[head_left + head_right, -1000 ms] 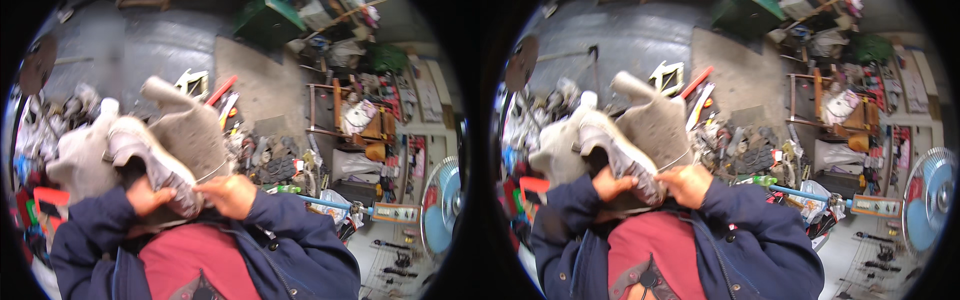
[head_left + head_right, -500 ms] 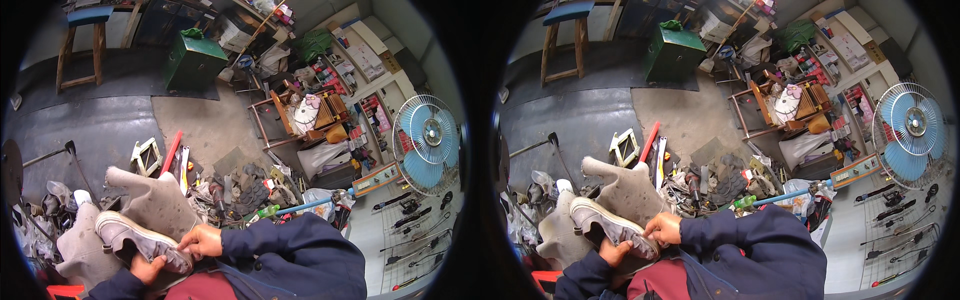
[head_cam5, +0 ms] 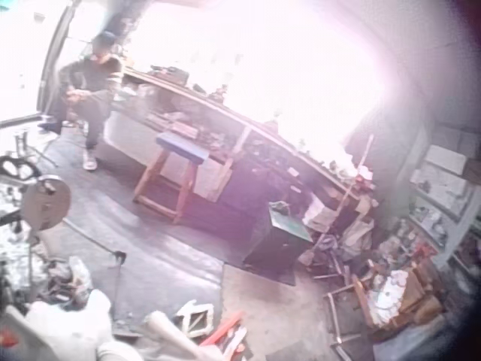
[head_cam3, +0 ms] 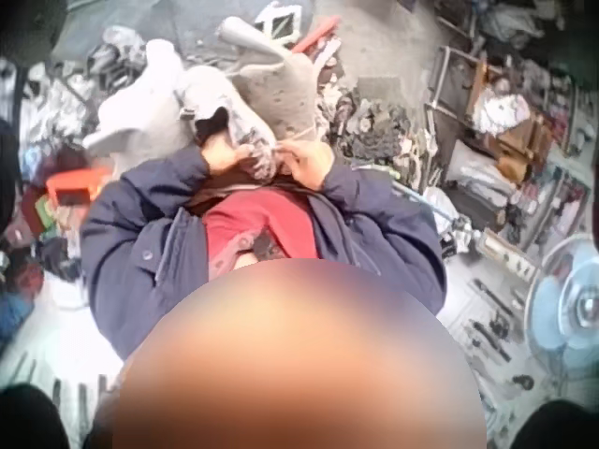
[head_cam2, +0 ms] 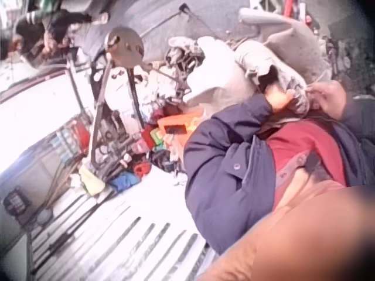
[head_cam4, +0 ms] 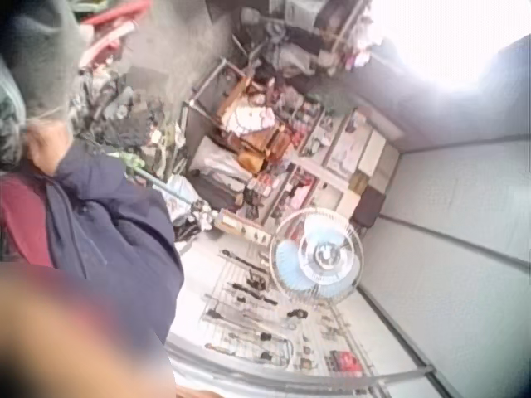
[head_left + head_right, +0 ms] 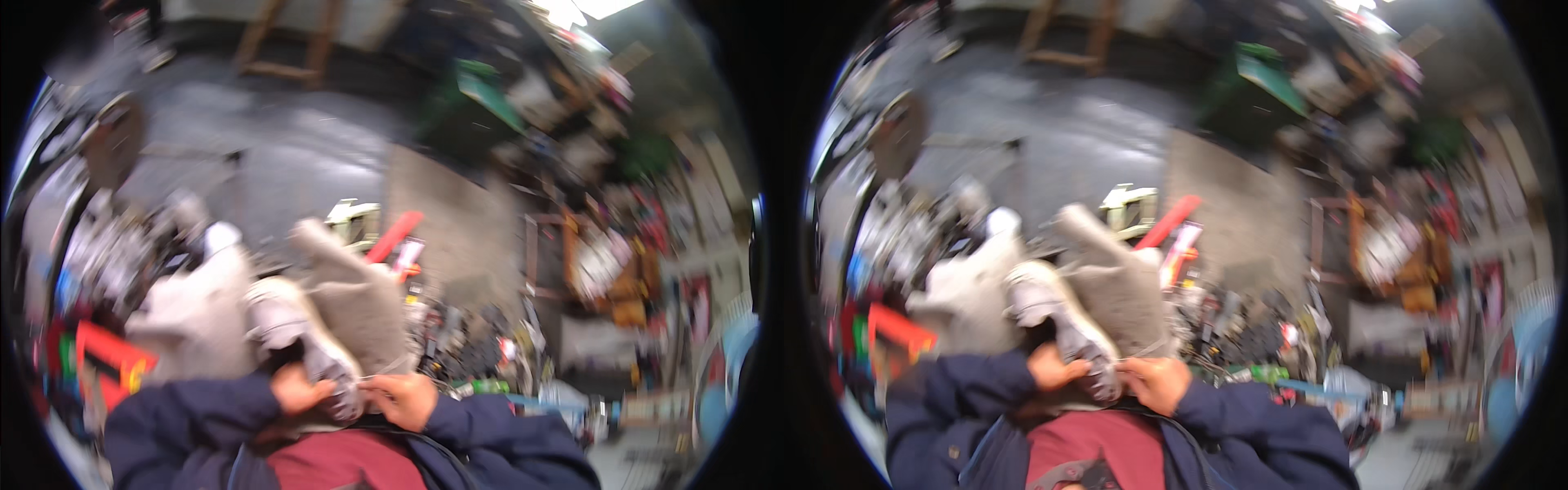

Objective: The person holds a grey sneaker and uses a needle and thread to stitch the upper to the sole. They repeatedly push the needle through the shoe material and pull the thread tight, working along the seam.

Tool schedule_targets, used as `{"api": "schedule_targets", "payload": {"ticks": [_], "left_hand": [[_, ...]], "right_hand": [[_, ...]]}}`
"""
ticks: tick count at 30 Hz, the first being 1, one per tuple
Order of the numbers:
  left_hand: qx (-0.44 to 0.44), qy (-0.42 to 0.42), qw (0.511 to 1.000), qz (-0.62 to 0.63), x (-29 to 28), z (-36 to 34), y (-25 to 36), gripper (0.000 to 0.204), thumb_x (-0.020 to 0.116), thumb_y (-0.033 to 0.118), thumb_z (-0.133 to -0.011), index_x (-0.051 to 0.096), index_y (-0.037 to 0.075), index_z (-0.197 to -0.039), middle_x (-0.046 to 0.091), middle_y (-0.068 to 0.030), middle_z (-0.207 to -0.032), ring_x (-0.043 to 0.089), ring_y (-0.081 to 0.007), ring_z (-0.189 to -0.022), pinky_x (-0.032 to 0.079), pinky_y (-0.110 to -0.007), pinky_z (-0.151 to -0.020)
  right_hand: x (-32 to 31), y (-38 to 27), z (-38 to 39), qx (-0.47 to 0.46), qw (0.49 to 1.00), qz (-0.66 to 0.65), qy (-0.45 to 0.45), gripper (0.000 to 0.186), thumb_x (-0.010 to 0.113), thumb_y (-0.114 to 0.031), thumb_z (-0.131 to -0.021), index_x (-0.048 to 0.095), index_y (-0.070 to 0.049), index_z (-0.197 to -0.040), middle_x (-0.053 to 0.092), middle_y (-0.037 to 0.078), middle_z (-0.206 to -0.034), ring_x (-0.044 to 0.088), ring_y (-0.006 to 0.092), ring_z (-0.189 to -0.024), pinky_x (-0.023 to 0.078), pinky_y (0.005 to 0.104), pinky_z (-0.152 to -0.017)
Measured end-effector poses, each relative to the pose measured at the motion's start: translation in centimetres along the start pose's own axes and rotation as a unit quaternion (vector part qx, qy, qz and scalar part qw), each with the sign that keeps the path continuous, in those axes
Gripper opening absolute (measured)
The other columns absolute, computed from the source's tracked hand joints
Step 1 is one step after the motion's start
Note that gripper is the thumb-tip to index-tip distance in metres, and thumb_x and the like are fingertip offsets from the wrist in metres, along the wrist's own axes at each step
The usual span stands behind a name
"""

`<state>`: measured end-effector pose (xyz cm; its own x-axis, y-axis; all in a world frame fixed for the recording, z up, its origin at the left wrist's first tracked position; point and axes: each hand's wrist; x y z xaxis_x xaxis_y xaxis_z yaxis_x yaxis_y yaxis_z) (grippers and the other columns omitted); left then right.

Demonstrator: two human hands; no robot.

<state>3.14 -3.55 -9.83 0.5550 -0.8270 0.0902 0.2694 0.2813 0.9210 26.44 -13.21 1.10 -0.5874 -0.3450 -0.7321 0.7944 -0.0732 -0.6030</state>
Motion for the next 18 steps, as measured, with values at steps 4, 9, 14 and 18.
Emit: {"api": "schedule_targets", "payload": {"ticks": [4, 9, 14, 18], "left_hand": [[-0.104, -0.032, 0.988, -0.111, 1.2, -1.3, 0.6, 0.057, 0.070, 0.046, -0.089, 0.069, -0.002, -0.119, 0.073, -0.0285, -0.108, 0.071, -0.0422, -0.101, 0.057, -0.047, -0.090], [-0.058, 0.011, 0.991, -0.121, 0.8, -1.0, 2.7, 0.071, 0.070, 0.043, -0.088, 0.057, -0.011, -0.131, 0.066, -0.0360, -0.122, 0.065, -0.0454, -0.117, 0.053, -0.046, -0.101], [-0.028, 0.021, 0.992, -0.118, 0.6, -1.1, 3.1, 0.057, 0.067, 0.035, -0.086, 0.062, -0.012, -0.119, 0.068, -0.0360, -0.110, 0.069, -0.0437, -0.106, 0.055, -0.045, -0.090], [-0.006, 0.036, 0.996, -0.076, 1.0, -1.3, 1.9, 0.053, 0.065, 0.032, -0.085, 0.063, -0.012, -0.115, 0.069, -0.0362, -0.105, 0.070, -0.0434, -0.101, 0.056, -0.046, -0.086]], "right_hand": [[-0.7, 0.1, -0.9, 0.190, 0.922, -0.331, -0.068, 0.022, 0.068, -0.008, -0.101, 0.072, 0.005, -0.118, 0.076, 0.011, -0.083, 0.070, 0.0143, -0.069, 0.055, 0.0276, -0.062], [-1.1, -0.2, -1.6, 0.252, 0.901, -0.344, -0.082, 0.019, 0.071, -0.006, -0.099, 0.072, 0.006, -0.115, 0.076, 0.011, -0.081, 0.070, 0.0132, -0.068, 0.053, 0.0247, -0.060], [-0.4, -0.1, -0.4, 0.008, 0.999, -0.042, -0.004, 0.015, 0.073, -0.011, -0.098, 0.076, 0.001, -0.105, 0.076, 0.009, -0.078, 0.069, 0.0122, -0.061, 0.054, 0.0281, -0.057], [-0.4, 1.0, -1.1, 0.303, 0.871, -0.380, -0.073, 0.016, 0.077, -0.012, -0.093, 0.077, -0.003, -0.106, 0.075, 0.014, -0.079, 0.069, 0.0159, -0.057, 0.052, 0.0305, -0.054]]}}
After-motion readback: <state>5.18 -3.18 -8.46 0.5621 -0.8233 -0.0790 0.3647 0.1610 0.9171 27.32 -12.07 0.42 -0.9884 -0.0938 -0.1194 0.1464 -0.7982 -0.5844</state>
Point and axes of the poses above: each hand's wrist, its own z-axis away from the middle knuckle, its own x-axis out of the palm, y = z × x
